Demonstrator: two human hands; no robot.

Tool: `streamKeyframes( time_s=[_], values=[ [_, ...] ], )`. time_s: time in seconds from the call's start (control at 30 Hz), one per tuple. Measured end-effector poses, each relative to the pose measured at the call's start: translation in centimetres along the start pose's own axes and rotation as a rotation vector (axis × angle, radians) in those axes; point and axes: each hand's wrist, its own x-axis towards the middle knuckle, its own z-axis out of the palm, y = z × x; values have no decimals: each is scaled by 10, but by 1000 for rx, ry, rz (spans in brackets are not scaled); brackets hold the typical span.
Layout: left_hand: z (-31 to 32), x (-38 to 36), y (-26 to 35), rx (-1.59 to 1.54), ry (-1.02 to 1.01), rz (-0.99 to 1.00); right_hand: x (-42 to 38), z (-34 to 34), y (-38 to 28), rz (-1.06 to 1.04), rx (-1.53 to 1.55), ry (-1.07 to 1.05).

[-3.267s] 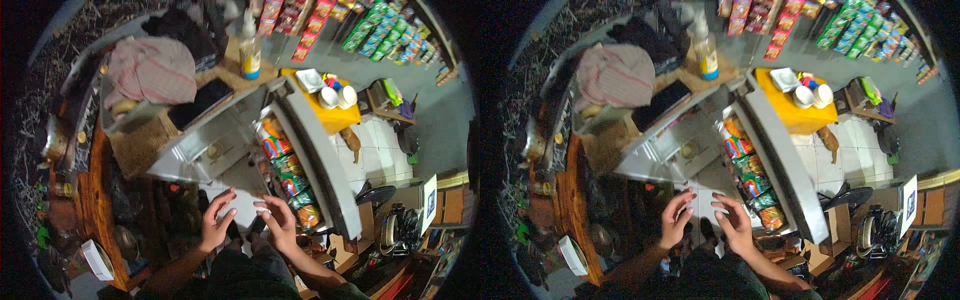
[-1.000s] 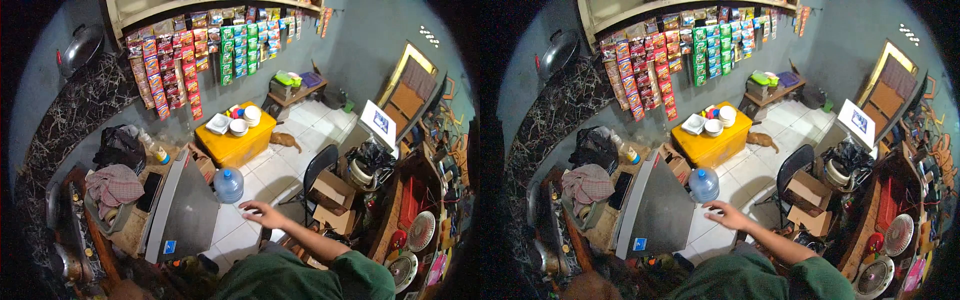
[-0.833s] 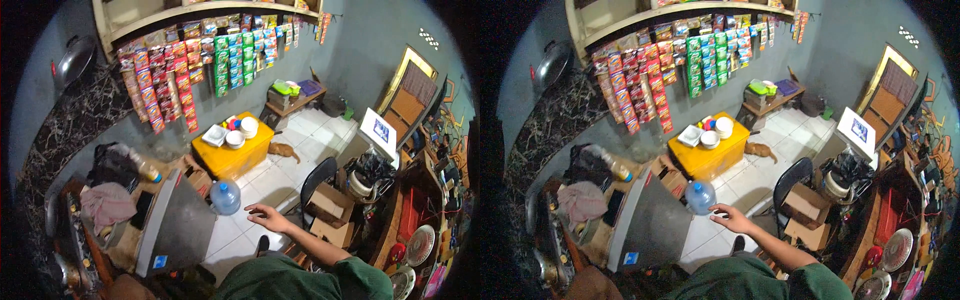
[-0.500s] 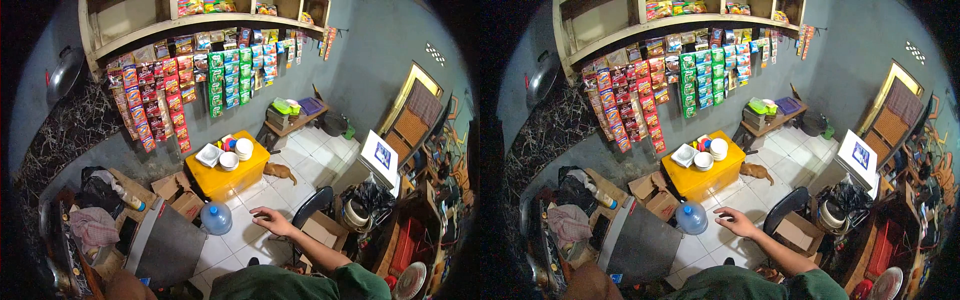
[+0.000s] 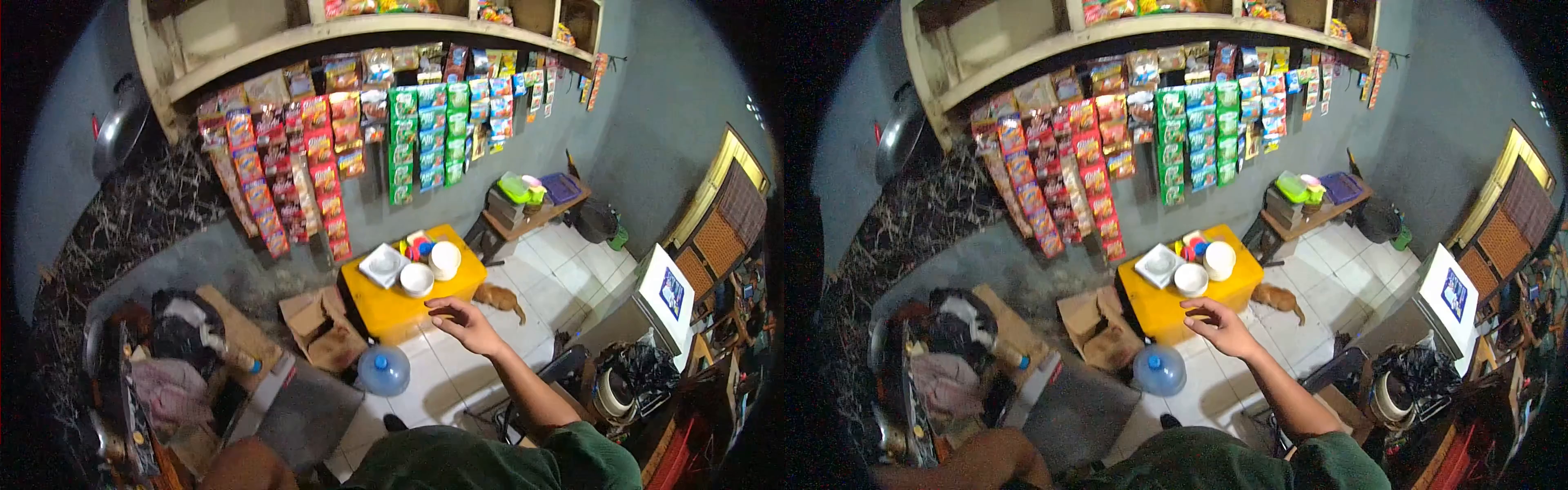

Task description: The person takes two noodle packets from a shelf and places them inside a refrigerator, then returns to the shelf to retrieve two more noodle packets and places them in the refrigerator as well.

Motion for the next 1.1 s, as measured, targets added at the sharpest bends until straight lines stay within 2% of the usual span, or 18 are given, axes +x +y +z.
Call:
streamKeyframes(
  time_s=[0.03,0.13,0.23,0.3,0.37,0.43,0.53,0.6,0.63,0.77,0.83,0.93,0.97,1.03,1.1],
  values=[
    [11,0,-6,-34,22,8,14,-4,-15,-27,-27,38],
    [37,-1,-22,-117,91,39,62,-26,-59,-300,-84,90],
    [55,-1,-29,-154,156,79,98,-46,-113,-436,-61,130],
    [34,-3,-77,-858,-338,-150,122,-59,-146,-556,-135,139],
    [55,-13,-115,-931,-385,-340,144,-74,-174,-679,-218,121],
    [72,-19,-155,-551,-631,-218,161,-85,-200,-760,-285,109],
    [101,-37,-182,-397,-772,-221,188,-107,-233,-857,-416,73],
    [122,-46,-191,-260,-812,-157,209,-125,-247,-880,-416,66],
    [133,-48,-199,-206,-837,-111,222,-137,-255,-950,-512,54],
    [188,-57,-228,-258,-931,-50,267,-174,-290,-1018,-654,64],
    [215,-59,-238,-91,-982,-16,293,-190,-307,-1058,-735,98],
    [254,-52,-254,234,-1094,192,335,-208,-328,-1168,-836,133],
    [267,-49,-257,239,-1089,202,346,-211,-337,-1195,-907,139],
    [294,-46,-264,416,-1144,394,378,-224,-346,-1218,-925,148],
    [321,-41,-283,480,-1150,435,400,-227,-356,-1212,-1130,239]
  ],
)
